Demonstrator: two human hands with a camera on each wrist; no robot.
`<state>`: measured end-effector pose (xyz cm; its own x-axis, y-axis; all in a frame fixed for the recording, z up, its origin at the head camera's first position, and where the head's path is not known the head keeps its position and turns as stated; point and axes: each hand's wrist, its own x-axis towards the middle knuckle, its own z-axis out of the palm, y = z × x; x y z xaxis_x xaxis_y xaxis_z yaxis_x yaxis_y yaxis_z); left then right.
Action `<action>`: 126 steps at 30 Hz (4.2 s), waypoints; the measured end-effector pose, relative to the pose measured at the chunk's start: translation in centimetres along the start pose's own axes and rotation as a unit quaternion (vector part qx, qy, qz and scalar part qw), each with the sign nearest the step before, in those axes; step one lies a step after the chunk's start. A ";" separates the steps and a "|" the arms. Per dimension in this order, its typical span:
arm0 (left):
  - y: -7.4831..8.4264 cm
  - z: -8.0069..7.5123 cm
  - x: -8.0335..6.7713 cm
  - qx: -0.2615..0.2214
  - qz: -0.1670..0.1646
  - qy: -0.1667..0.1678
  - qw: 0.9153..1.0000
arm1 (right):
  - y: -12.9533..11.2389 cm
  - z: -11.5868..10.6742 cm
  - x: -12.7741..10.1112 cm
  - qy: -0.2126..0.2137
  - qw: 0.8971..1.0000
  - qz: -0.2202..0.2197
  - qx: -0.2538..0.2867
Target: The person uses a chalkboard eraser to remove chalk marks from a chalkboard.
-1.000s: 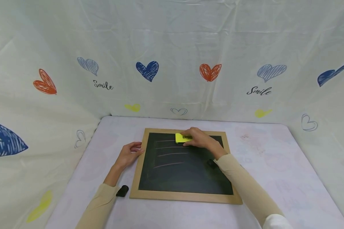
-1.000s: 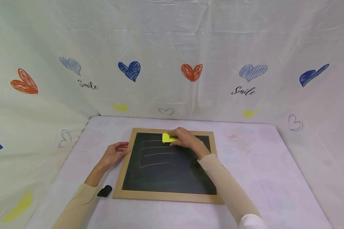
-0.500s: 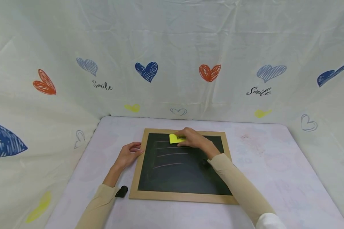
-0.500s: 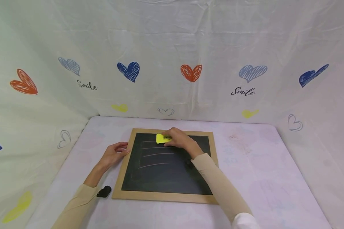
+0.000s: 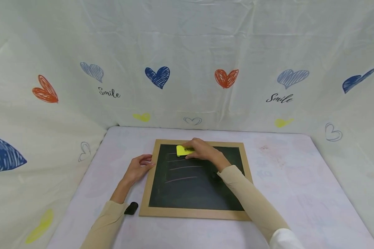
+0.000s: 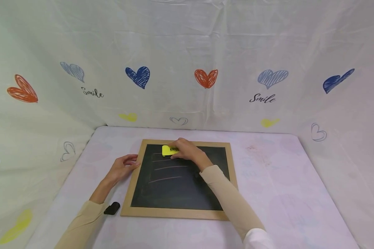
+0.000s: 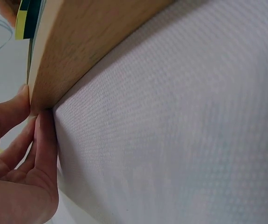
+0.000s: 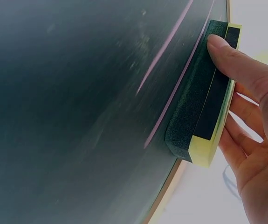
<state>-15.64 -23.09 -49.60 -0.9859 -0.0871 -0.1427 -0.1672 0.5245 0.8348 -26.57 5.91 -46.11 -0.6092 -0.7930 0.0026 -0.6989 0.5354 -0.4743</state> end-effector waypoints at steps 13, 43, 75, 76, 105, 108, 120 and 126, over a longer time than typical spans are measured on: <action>-0.1 0.1 0.1 0.002 -0.005 -0.001 1.000 | -1.9 1.1 2.3 -0.007 1.000 -0.007 -0.004; -0.1 0.0 0.2 -0.006 -0.011 -0.006 1.000 | -2.6 2.0 4.3 -0.016 1.000 -0.019 -0.007; -0.1 0.0 0.0 -0.012 0.014 -0.003 1.000 | 1.5 0.2 -1.2 0.017 1.000 0.021 0.008; -0.2 -0.1 0.0 -0.015 0.019 -0.004 1.000 | 1.7 0.1 -1.4 0.019 1.000 0.022 0.009; -0.2 -0.3 0.1 -0.019 0.031 -0.001 0.999 | 4.4 -1.6 -7.3 0.056 0.996 0.068 -0.010; -0.1 -0.2 0.2 -0.017 0.028 -0.001 0.999 | 4.6 -1.8 -7.9 0.062 0.996 0.068 -0.005; -0.1 0.0 0.1 -0.026 0.037 -0.002 0.999 | 5.1 -1.7 -9.0 0.077 0.995 0.064 0.020; 0.0 -0.1 -0.1 -0.021 0.035 -0.001 0.999 | 4.8 -2.1 -10.0 0.076 0.994 0.073 0.017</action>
<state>-15.59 -23.20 -49.56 -0.9953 -0.0487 -0.0842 -0.0972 0.4929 0.8647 -24.65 17.01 -46.52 -0.7545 -0.6532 0.0639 -0.5879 0.6294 -0.5082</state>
